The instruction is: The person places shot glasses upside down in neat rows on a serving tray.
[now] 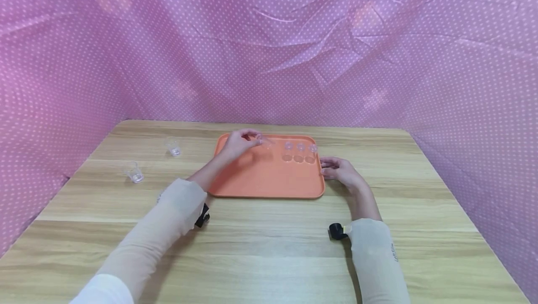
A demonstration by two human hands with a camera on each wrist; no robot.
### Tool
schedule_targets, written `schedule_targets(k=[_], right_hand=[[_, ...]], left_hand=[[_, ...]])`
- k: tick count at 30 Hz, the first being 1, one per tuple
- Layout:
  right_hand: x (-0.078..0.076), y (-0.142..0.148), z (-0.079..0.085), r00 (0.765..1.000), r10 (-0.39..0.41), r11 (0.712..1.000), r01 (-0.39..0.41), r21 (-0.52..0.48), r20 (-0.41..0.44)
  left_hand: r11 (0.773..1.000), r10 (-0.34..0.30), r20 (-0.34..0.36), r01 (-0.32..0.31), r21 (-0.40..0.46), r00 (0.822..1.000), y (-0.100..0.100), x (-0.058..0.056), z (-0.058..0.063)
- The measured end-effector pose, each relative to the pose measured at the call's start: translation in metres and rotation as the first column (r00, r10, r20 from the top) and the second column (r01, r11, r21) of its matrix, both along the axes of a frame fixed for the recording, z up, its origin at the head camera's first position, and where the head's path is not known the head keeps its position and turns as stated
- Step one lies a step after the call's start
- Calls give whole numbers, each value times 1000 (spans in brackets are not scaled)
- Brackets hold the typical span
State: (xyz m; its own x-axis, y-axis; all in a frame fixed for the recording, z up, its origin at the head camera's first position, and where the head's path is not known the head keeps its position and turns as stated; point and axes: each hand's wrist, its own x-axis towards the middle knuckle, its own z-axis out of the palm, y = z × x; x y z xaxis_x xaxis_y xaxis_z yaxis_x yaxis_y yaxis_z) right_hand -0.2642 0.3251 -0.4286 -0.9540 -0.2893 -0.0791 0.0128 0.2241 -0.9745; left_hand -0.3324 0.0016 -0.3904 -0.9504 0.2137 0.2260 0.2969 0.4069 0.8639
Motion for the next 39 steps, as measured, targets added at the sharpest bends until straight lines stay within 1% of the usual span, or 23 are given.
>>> schedule_targets(k=[2,5,6,9,12,18,22,32,39], right_hand=[[0,0,0,1000,0,1000,0,4,2],[0,0,1,1000,-3,1000,3,8,7],[0,0,1,1000,-4,1000,4,8,8],[0,-1,2,1000,-4,1000,4,8,13],[1,-1,2,1000,-4,1000,4,3,16],[1,0,2,1000,-7,1000,7,6,14],[0,0,1,1000,-2,1000,2,-4,7],[-1,-1,1,1000,8,1000,-8,-27,-2],[-1,-2,1,1000,4,1000,-5,-22,-10]], left_hand=[[999,5,10,-6,44,1000,1,0,-1],[993,-10,38,5,116,999,5,-1,-3],[990,-19,57,11,138,998,6,-1,-4],[985,-37,101,19,173,994,10,-2,-6],[984,-50,129,27,175,990,18,-3,-8],[988,-64,141,43,150,988,31,-5,-9],[991,-68,136,52,119,988,37,-5,-9],[993,-73,98,63,103,992,43,-7,-16],[997,-61,101,56,53,993,46,-8,-17]])
